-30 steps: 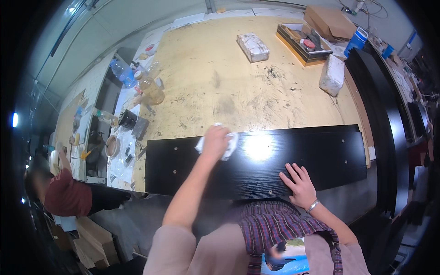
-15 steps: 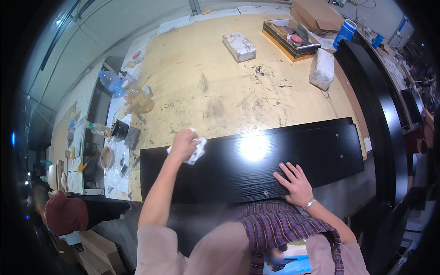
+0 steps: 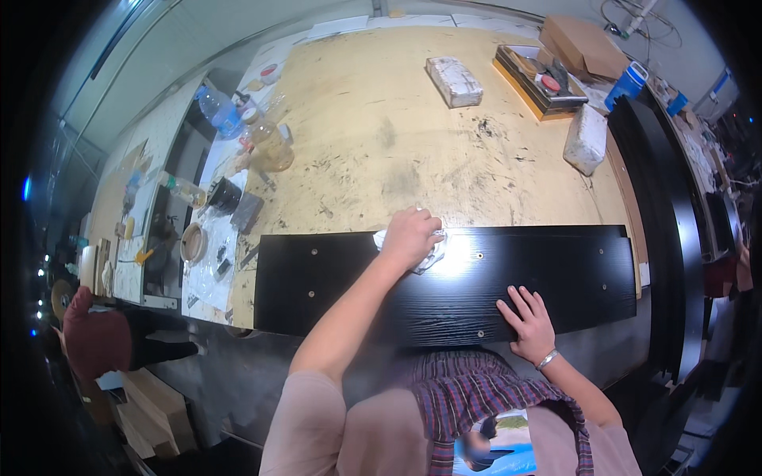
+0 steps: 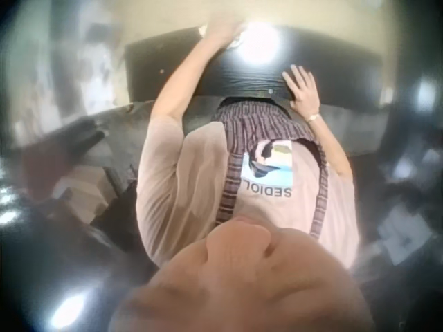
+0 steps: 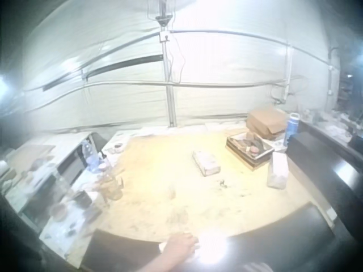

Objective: The person repeatedly wipes a long black wooden plank with a white cloth, occasionally using a small rectangular block to rub the surface. The person also picks up and sets down a plastic bottle and a small container during the process.

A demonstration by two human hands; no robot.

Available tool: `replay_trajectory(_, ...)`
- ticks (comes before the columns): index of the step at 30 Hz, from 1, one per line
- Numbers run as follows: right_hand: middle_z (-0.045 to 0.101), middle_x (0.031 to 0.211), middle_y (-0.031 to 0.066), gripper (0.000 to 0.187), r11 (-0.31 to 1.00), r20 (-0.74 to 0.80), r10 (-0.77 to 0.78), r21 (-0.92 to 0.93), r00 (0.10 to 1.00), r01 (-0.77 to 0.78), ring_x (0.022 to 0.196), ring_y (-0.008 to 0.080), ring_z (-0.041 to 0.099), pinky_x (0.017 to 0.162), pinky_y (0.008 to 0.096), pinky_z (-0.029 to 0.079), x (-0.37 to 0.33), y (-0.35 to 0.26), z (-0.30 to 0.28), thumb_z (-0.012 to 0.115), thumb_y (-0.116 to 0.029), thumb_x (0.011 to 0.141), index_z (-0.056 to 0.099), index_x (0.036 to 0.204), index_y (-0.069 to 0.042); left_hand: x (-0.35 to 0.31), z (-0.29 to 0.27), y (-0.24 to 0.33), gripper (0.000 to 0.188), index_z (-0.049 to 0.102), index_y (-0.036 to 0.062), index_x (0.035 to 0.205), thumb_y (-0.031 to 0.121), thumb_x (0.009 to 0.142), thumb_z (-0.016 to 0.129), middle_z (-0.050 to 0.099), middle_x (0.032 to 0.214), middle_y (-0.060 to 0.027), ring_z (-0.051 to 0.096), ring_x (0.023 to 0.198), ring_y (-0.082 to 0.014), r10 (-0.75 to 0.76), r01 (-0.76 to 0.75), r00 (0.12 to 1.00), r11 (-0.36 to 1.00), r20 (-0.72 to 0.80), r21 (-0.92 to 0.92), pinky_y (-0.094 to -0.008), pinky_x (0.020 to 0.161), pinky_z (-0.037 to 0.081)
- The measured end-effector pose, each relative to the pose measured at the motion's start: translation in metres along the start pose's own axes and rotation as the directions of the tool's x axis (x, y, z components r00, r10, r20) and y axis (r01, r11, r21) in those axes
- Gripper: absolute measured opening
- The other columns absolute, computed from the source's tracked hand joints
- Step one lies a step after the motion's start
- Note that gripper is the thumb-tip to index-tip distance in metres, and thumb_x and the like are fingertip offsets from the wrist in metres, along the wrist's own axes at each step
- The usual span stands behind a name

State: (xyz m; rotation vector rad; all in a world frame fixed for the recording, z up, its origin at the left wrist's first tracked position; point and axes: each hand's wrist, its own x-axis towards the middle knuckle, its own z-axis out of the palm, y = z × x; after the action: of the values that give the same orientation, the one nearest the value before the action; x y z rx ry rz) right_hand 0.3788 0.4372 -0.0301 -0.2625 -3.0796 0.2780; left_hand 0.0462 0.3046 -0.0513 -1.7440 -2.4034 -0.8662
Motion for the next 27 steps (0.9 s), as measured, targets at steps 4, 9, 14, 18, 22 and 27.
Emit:
replay_trajectory(4,0.048,0.153,0.014,0.084,0.999,-0.125,-0.037,-0.005,0.991,0.037,0.139,0.0353,0.046,0.116,0.0528,0.037,-0.001,0.002,0.008,0.075,-0.004,0.059,0.059,0.14,-0.018,-0.055,-0.025,-0.092,0.022,0.076,0.0124,0.095,0.028,0.08,0.075,0.069,0.094,-0.0111,0.064,0.099,-0.0323,-0.286,0.287,0.958,0.957,0.033,-0.034,-0.0445,0.085,0.05)
replay_trajectory(9,0.045,0.154,0.018,0.087,0.998,-0.043,-0.058,0.002,0.997,0.058,0.141,0.0399,0.043,0.114,0.0579,0.036,0.001,0.0,0.003,0.082,-0.01,0.064,0.051,0.146,-0.015,-0.182,-0.126,-0.23,0.027,0.075,0.0022,0.105,0.015,0.082,0.075,0.069,0.103,-0.0192,0.065,0.097,-0.0364,-0.423,0.488,0.869,0.819,-0.258,0.301,-0.0454,0.086,0.051)
replay_trajectory(14,0.048,0.151,0.018,0.059,0.999,-0.17,-0.003,-0.046,0.985,-0.005,0.138,0.0394,0.048,0.113,0.0539,0.041,-0.024,0.004,0.02,0.064,-0.01,0.085,0.051,0.143,-0.009,-0.295,-0.192,-0.276,0.048,0.065,-0.0088,0.122,0.028,0.093,0.073,0.072,0.113,-0.0199,0.066,0.098,-0.0284,-0.764,0.817,0.448,0.561,-0.464,-0.135,-0.0382,0.091,0.051)
replay_trajectory(18,0.054,0.145,0.0161,0.052,0.995,-0.178,-0.093,-0.059,0.98,0.084,0.134,0.0379,0.052,0.111,0.0491,0.045,-0.026,-0.002,0.001,0.063,-0.01,0.085,0.056,0.137,-0.007,-0.423,-0.252,-0.277,0.042,0.069,-0.0084,0.115,0.028,0.095,0.071,0.073,0.099,-0.0185,0.065,0.089,-0.0263,-0.71,0.832,0.377,0.542,-0.595,-0.119,-0.0378,0.084,0.052)
replay_trajectory(22,0.072,0.115,0.0094,0.032,0.992,-0.412,-0.118,-0.097,0.903,0.085,0.106,0.0272,0.07,0.091,0.0399,0.056,-0.008,-0.017,-0.069,0.065,-0.011,0.078,0.069,0.11,-0.008,-0.474,-0.261,-0.255,0.044,0.068,-0.0089,0.114,0.031,0.096,0.071,0.072,0.099,-0.0195,0.063,0.083,-0.0264,-0.656,0.861,0.253,0.488,-0.711,-0.144,-0.0385,0.08,0.053)
replay_trajectory(27,0.065,0.074,0.0052,0.019,0.997,-0.48,-0.05,0.02,0.876,0.068,0.07,0.0264,0.064,0.063,0.0389,0.05,0.046,0.01,-0.128,0.081,-0.015,0.067,0.068,0.081,-0.012,-0.418,-0.206,-0.146,0.029,0.07,-0.0049,0.111,0.019,0.095,0.071,0.071,0.093,-0.0125,0.062,0.079,-0.0194,-0.733,0.837,0.106,0.431,-0.672,-0.338,-0.0373,0.072,0.054)
